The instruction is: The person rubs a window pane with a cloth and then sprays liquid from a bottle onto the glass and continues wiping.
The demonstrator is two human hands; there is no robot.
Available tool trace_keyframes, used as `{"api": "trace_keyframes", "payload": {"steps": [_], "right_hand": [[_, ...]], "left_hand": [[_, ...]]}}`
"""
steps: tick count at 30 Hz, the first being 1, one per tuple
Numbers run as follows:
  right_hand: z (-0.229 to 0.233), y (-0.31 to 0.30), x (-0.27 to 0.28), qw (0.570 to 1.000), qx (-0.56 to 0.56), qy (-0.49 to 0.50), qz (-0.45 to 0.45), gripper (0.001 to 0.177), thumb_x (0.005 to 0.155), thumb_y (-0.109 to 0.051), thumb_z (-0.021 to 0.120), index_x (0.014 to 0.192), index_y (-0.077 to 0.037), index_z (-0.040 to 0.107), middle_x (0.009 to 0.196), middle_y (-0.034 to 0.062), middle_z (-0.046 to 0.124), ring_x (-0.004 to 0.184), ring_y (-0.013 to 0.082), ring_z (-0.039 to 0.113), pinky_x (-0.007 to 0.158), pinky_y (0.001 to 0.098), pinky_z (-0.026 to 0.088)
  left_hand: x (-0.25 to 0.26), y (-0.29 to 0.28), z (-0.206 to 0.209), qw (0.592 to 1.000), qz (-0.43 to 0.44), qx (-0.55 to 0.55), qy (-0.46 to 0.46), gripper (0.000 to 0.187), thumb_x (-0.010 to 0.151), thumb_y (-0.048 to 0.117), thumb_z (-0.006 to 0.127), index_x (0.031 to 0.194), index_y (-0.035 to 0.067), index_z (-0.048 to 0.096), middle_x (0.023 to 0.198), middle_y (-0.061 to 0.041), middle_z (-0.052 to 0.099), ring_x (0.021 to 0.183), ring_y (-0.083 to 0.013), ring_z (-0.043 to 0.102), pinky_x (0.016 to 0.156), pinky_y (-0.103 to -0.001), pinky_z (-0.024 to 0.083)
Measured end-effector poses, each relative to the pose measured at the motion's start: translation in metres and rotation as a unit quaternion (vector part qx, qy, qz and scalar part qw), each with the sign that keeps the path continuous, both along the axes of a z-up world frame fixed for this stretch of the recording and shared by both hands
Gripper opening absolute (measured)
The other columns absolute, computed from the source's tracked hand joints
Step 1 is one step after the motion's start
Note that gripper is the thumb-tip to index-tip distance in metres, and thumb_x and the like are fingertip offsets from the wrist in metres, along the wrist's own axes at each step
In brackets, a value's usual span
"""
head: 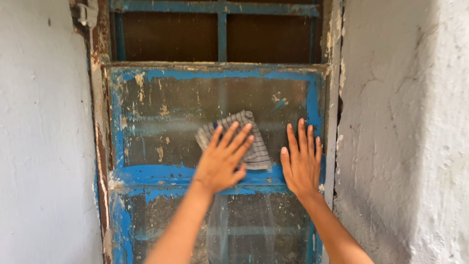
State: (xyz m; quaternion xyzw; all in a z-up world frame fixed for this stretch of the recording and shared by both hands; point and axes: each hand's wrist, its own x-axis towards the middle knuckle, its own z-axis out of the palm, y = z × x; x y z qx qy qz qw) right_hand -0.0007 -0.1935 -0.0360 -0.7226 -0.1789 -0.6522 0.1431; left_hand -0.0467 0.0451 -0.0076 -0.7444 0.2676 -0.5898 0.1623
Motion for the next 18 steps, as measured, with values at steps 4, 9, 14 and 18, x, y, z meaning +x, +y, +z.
{"api": "trace_keyframes", "payload": {"steps": [4,9,14,18], "right_hand": [[-0.001,0.001,-0.003,1.0,-0.001,-0.001,0.006,0.06,0.104,-0.031,0.039,0.161,-0.013,0.033,0.17,0.0145,0.021,0.157,0.0377,0.018,0.125,0.0537,0.011],[-0.001,0.003,-0.002,1.0,-0.001,-0.014,-0.001,0.06,0.104,-0.031,0.039,0.16,-0.011,0.034,0.17,0.0157,0.021,0.156,0.0379,0.018,0.125,0.054,0.012],[-0.002,0.005,0.0,1.0,-0.002,-0.02,-0.013,0.061,0.103,-0.032,0.04,0.159,-0.009,0.035,0.169,0.0174,0.022,0.156,0.039,0.019,0.124,0.0544,0.013],[-0.004,0.008,0.0,1.0,0.0,-0.017,-0.023,0.062,0.103,-0.032,0.04,0.159,-0.009,0.034,0.169,0.0172,0.021,0.155,0.0392,0.019,0.124,0.0546,0.012]], "left_hand": [[-0.01,0.074,0.012,0.997,0.023,0.079,0.01,0.075,0.082,0.04,0.052,0.151,0.016,0.043,0.167,-0.006,0.023,0.154,-0.027,0.018,0.124,-0.054,0.007],[-0.018,0.173,0.022,0.989,0.011,0.148,-0.01,0.068,0.094,0.051,0.029,0.157,0.024,0.023,0.167,0.0,0.016,0.152,-0.0217,0.014,0.124,-0.05,0.006],[-0.017,0.197,0.017,0.987,0.028,0.155,-0.01,0.069,0.098,0.06,0.025,0.159,0.029,0.02,0.168,-0.001,0.014,0.152,-0.0218,0.014,0.124,-0.049,0.005],[-0.007,0.163,0.014,0.989,-0.003,0.143,-0.024,0.069,0.098,0.059,0.028,0.16,0.03,0.02,0.168,-0.003,0.014,0.153,-0.0232,0.015,0.124,-0.05,0.003]]}}
